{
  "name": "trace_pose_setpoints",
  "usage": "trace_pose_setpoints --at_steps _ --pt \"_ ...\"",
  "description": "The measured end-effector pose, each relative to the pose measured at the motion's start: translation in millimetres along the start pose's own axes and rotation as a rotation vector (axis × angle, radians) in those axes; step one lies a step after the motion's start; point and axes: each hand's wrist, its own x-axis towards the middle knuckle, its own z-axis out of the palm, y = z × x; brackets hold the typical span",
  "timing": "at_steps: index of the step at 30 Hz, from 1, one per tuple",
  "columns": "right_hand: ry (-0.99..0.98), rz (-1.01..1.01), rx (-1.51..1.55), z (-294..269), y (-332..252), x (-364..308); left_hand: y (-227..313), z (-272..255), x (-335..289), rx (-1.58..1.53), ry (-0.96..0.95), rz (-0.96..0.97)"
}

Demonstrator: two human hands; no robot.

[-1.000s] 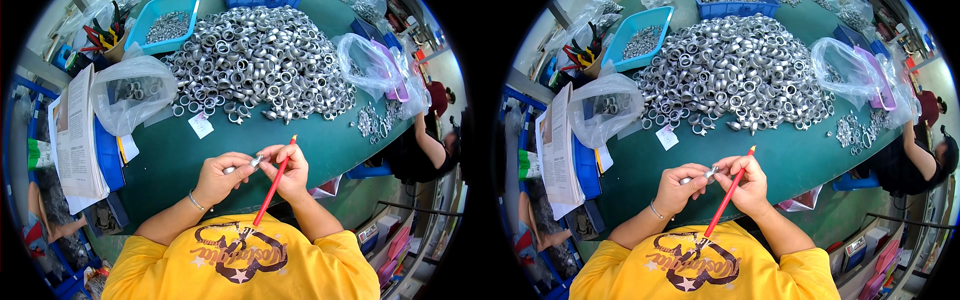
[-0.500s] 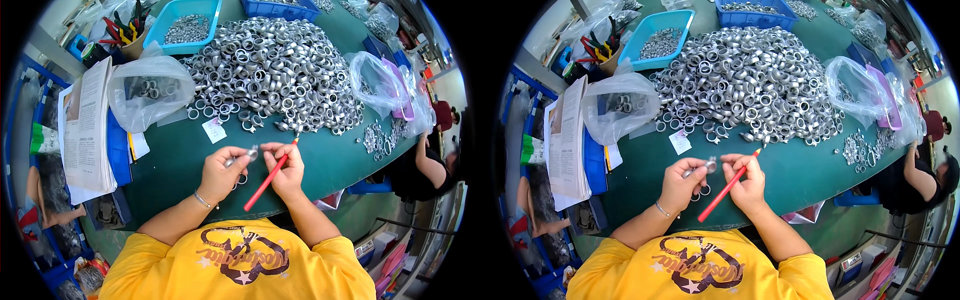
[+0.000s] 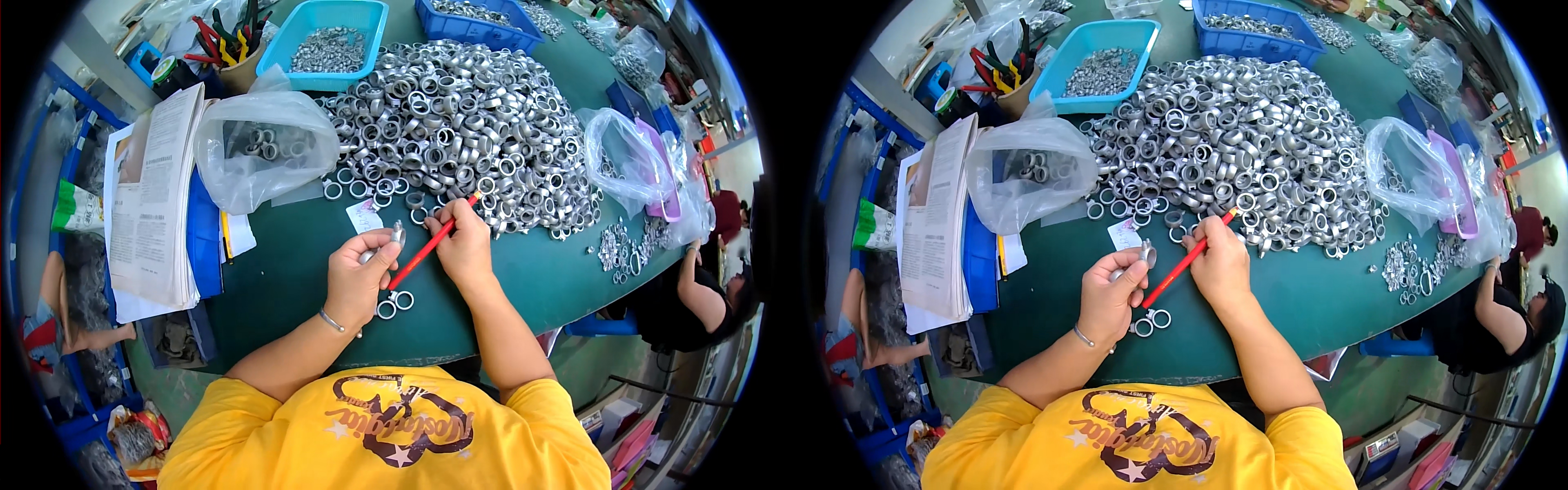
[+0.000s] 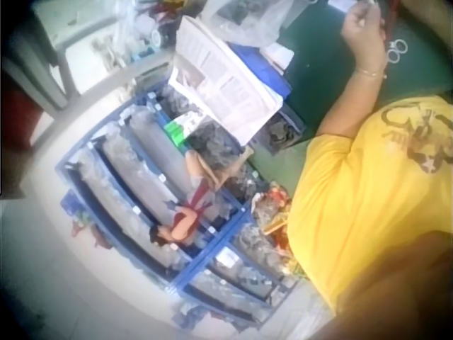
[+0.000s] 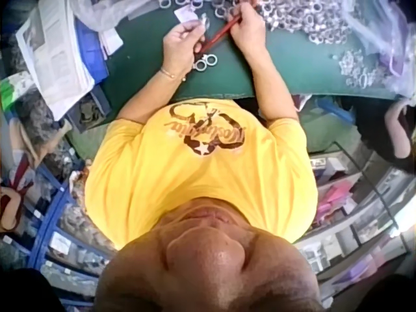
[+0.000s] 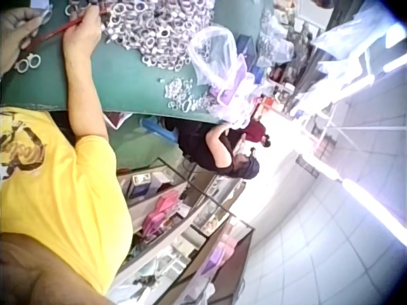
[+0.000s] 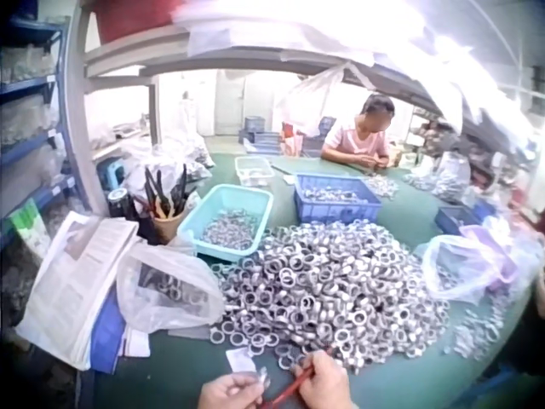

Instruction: The person picks up metal rings from a pile and marks them using a red pencil.

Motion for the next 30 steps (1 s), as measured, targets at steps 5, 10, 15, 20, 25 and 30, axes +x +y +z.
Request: trace_pose_setpoints --at_steps 5,10,15,20,25,30 --pt "-0.124 0.176 0.389 -19 3 -12 0 1 -2 -0.005 -0.065 0.026" --pt "-0.320 0.190 0.251 -39 -8 -26 -3 -2 -3 0.010 -0.093 0.063" --pt "-0.169 -0.011 -0.045 -38 -11 -34 -2 0 -4 0.001 -0.116 0.047" --pt "-0.163 -0.105 -0.124 -41 -12 -36 0 1 -5 -0.024 -0.136 0.018" --pt "-0.169 -0.083 -0.099 -40 -10 -37 0 1 -6 -0.044 -0.155 0.009" --pt "-0.197 -0.076 -0.086 -42 -8 -36 0 1 -7 -0.063 -0.174 -0.002"
